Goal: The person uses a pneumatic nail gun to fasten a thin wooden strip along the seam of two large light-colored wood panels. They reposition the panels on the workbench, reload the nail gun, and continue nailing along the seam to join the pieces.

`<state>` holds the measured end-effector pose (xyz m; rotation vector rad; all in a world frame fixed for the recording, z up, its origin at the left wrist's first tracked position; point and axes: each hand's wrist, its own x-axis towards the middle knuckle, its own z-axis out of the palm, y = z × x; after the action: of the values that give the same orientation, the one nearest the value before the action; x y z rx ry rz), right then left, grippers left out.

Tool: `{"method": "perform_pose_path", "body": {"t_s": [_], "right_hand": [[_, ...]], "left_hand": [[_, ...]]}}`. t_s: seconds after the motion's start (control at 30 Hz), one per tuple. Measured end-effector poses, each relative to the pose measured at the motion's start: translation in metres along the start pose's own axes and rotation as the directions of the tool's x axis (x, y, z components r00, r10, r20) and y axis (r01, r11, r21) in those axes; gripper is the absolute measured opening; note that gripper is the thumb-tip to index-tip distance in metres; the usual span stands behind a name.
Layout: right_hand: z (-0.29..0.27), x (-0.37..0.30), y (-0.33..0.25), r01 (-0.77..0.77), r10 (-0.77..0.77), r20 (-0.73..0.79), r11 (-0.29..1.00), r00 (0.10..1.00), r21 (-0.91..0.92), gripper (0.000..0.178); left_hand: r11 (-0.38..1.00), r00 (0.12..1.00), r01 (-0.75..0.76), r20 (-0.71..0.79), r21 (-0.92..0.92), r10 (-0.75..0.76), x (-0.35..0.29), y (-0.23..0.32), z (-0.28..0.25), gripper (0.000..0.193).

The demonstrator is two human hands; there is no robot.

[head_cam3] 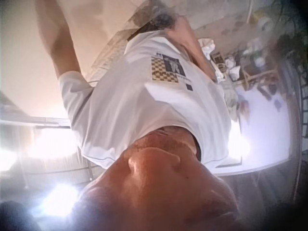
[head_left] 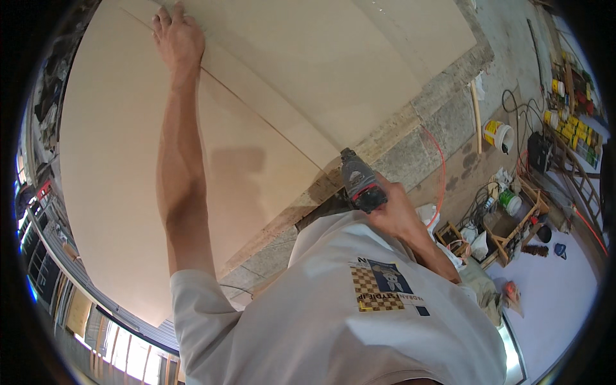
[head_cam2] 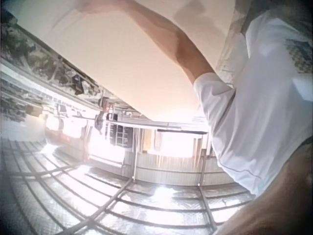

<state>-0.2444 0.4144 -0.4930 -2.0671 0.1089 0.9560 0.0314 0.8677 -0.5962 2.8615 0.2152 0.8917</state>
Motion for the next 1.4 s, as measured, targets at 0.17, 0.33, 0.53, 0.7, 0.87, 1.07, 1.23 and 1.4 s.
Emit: {"method": "perform_pose_path", "body": {"t_s": [0.17,0.33,0.53,0.7,0.87,1.07,1.23,1.4], "right_hand": [[-0.004,0.004,-0.004,0.048,-0.048,0.01,0.999,0.999,-0.003,0.061],[-0.001,-0.012,0.01,0.217,-0.218,-0.039,0.976,0.975,-0.035,0.066],[0.011,-0.013,-0.015,0.141,-0.132,0.086,0.984,0.988,-0.108,0.076],[0.018,-0.001,-0.028,0.064,-0.059,0.069,0.995,0.996,-0.081,0.076],[0.016,0.0,-0.038,0.074,-0.072,0.073,0.997,0.995,-0.027,0.071],[0.009,-0.006,-0.064,0.009,-0.006,0.082,0.999,0.997,-0.036,0.045],[0.012,-0.003,-0.051,0.034,-0.03,0.026,0.99,0.999,-0.138,0.043],[0.008,-0.003,-0.068,0.069,-0.062,0.057,0.991,0.996,-0.112,0.039]], "left_hand": [[0.999,0.999,0.048,0.017,-0.003,-0.048,0.001,0.005,-0.003,0.05],[0.998,0.998,0.056,0.011,-0.017,-0.056,0.001,0.003,0.003,0.051],[0.997,0.997,0.066,0.033,0.024,-0.067,0.0,0.01,-0.004,0.048],[0.996,0.995,0.086,0.039,0.026,-0.087,0.001,0.028,-0.022,0.047],[0.978,0.983,0.171,-0.053,-0.116,-0.178,0.0,0.032,-0.023,0.048],[0.978,0.978,0.207,0.023,0.026,-0.208,-0.005,0.03,-0.03,0.049],[0.98,0.981,0.193,0.021,0.039,-0.194,-0.035,0.072,-0.042,0.052],[0.968,0.965,0.252,0.065,0.009,-0.252,-0.041,0.076,-0.057,0.052]]}}
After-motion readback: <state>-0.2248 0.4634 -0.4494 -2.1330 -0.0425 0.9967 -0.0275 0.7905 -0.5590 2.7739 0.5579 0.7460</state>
